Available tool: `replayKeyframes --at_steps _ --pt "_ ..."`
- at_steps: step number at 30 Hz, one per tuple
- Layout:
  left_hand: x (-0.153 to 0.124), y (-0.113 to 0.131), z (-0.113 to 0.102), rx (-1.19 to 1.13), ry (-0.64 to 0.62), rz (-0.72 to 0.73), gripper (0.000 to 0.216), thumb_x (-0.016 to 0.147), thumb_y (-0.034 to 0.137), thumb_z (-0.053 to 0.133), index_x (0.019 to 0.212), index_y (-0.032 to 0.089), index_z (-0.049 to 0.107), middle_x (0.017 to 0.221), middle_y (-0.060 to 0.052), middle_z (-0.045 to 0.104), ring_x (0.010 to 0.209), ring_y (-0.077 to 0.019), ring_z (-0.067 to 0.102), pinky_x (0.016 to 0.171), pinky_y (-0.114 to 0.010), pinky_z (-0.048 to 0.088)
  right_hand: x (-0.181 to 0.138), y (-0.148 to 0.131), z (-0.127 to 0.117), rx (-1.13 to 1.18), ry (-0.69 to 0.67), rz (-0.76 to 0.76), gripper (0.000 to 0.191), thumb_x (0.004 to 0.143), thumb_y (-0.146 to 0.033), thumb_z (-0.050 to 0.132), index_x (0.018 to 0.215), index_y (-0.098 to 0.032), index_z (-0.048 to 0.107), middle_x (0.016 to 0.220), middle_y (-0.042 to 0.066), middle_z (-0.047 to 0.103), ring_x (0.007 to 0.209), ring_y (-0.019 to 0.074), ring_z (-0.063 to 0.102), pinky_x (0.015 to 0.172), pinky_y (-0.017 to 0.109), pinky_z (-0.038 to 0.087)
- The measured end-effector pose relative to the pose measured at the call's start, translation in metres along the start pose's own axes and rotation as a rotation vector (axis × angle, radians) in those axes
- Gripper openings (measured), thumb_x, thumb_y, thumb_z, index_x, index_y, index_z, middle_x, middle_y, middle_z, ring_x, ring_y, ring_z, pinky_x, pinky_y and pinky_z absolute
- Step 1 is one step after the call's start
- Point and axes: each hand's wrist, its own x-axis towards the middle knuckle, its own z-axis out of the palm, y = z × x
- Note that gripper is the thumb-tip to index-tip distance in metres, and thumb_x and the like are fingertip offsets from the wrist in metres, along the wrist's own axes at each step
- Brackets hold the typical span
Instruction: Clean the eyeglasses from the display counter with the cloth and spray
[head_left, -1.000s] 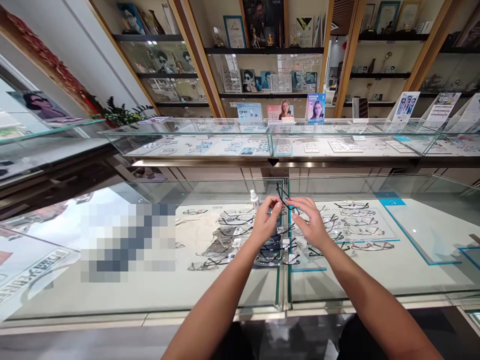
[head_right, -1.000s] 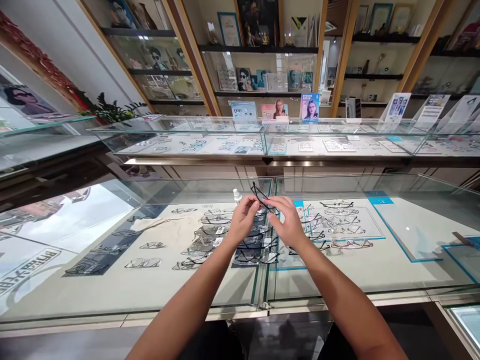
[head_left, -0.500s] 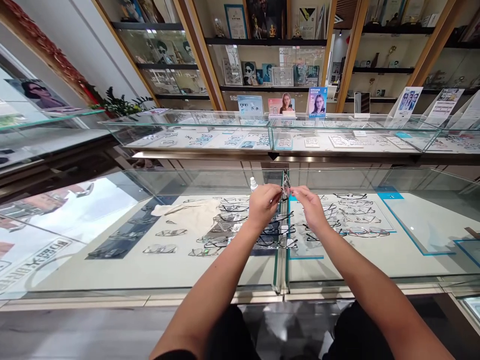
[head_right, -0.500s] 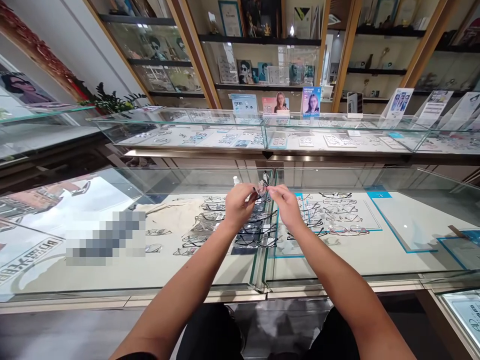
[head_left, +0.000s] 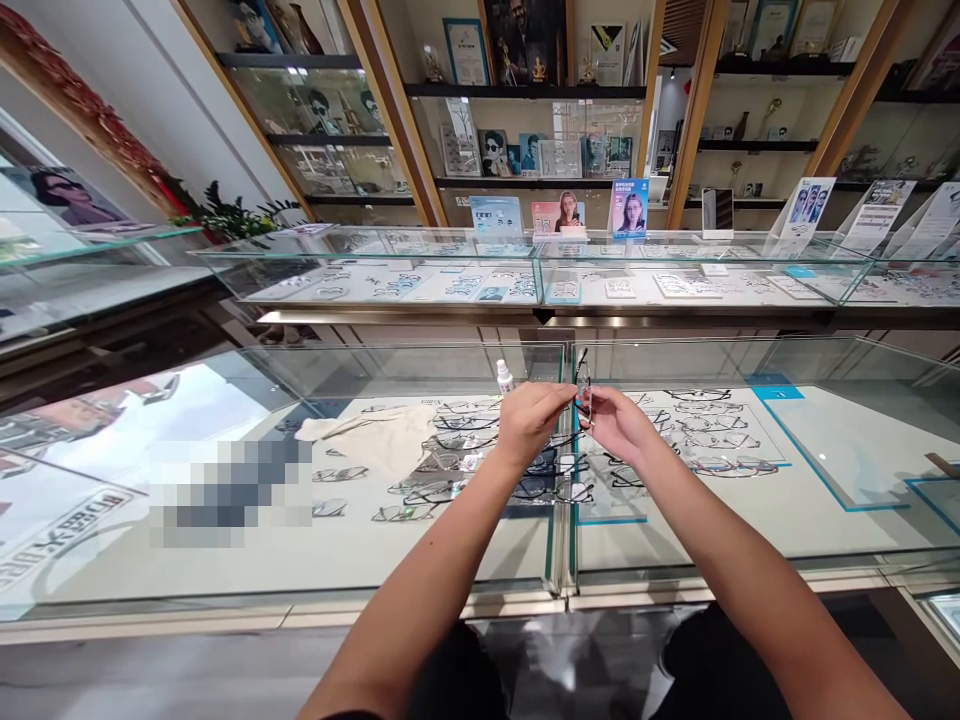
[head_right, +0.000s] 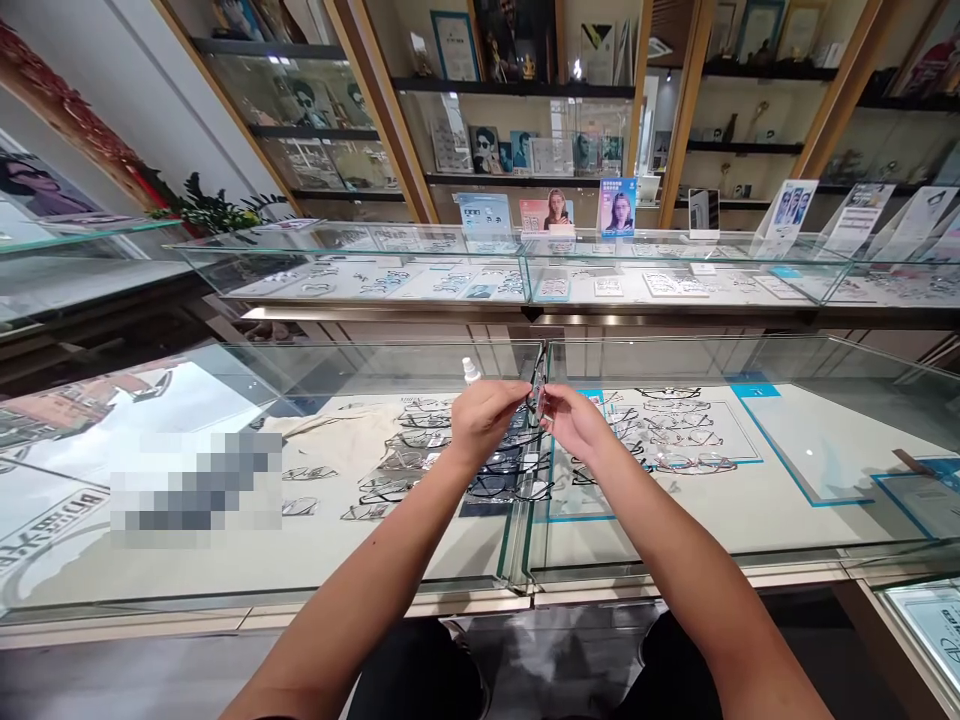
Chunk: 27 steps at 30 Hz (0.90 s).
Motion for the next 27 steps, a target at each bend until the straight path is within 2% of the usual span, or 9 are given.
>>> replayKeyframes --at_steps 4,9,11,14,16,19,22,27 --pt "-0.001 0.0 -0.002 -0.051 0.022 -0.071 0.014 0.099 0.024 0.066 0.098 0.025 0.08 0.091 -0.004 0.084 0.083 -0.015 0.078 0.073 -0.026 0.055 -0.001 -0.007 -0.004 -0.007 -0.023 0.014 0.016 0.071 -0.028 0.079 0.072 -0.021 0.064 0.071 -0.002 0.065 0.066 0.0122 0.054 0.06 0.026 0.045" --pt "0.0 0.003 -0.001 -0.096 0.119 -0.308 0.021 0.102 0.033 0.061 0.1 0.021 0.078 0.092 -0.008 0.083 0.081 -0.0175 0.078 0.074 -0.03 0.059 -0.001 -0.02 -0.013 -0.068 -0.043 0.026 0.02 0.068 -0.029 0.075 0.063 -0.022 0.057 0.066 -0.003 0.057 0.067 0.0129 0.053 0.061 0.026 0.047" --pt "0.003 0.004 0.0 -0.202 0.19 -0.505 0.026 0.101 0.04 0.062 0.101 0.018 0.075 0.091 -0.009 0.081 0.078 -0.0174 0.076 0.073 -0.031 0.059 -0.002 -0.024 -0.016 -0.106 -0.055 0.041 0.02 0.066 -0.028 0.075 0.061 -0.022 0.056 0.066 -0.002 0.056 0.067 0.0133 0.053 0.061 0.025 0.048" --pt "0.009 0.001 0.002 -0.487 0.298 -0.88 0.04 0.088 0.056 0.074 0.096 0.016 0.072 0.09 -0.01 0.079 0.074 -0.0164 0.073 0.068 -0.028 0.056 -0.002 -0.025 -0.017 -0.162 -0.075 0.06 0.018 0.062 -0.026 0.075 0.06 -0.021 0.057 0.066 -0.002 0.057 0.066 0.0125 0.05 0.06 0.024 0.046" --pt "0.012 -0.002 0.003 -0.59 0.312 -1.001 0.049 0.08 0.062 0.079 0.095 0.016 0.07 0.089 -0.01 0.078 0.073 -0.0154 0.071 0.064 -0.026 0.053 -0.003 -0.025 -0.016 -0.186 -0.089 0.054 0.019 0.06 -0.026 0.076 0.059 -0.021 0.058 0.066 -0.002 0.056 0.066 0.0118 0.049 0.06 0.024 0.045" --pt "0.014 -0.006 0.004 -0.65 0.251 -1.06 0.056 0.077 0.067 0.077 0.1 0.016 0.069 0.09 -0.01 0.077 0.071 -0.0135 0.069 0.06 -0.024 0.05 -0.004 -0.024 -0.014 -0.201 -0.092 -0.006 0.021 0.063 -0.028 0.079 0.061 -0.02 0.06 0.069 -0.002 0.058 0.067 0.0117 0.05 0.062 0.025 0.043" --pt "0.014 -0.003 0.003 -0.73 0.117 -1.125 0.058 0.075 0.067 0.079 0.102 0.016 0.069 0.081 -0.005 0.073 0.058 -0.0103 0.061 0.049 -0.021 0.04 -0.004 -0.023 -0.013 -0.215 -0.075 -0.086 0.022 0.068 -0.034 0.082 0.068 -0.021 0.064 0.074 -0.002 0.062 0.069 0.0122 0.052 0.065 0.027 0.043" --pt "0.017 0.012 0.003 -0.864 -0.172 -1.166 0.054 0.067 0.066 0.085 0.083 0.016 0.071 0.058 0.003 0.058 0.043 -0.0061 0.043 0.043 -0.02 0.027 -0.002 -0.018 -0.012 -0.254 -0.046 -0.147 0.029 0.066 -0.041 0.09 0.073 -0.021 0.07 0.077 -0.001 0.066 0.072 0.0127 0.055 0.065 0.026 0.042"
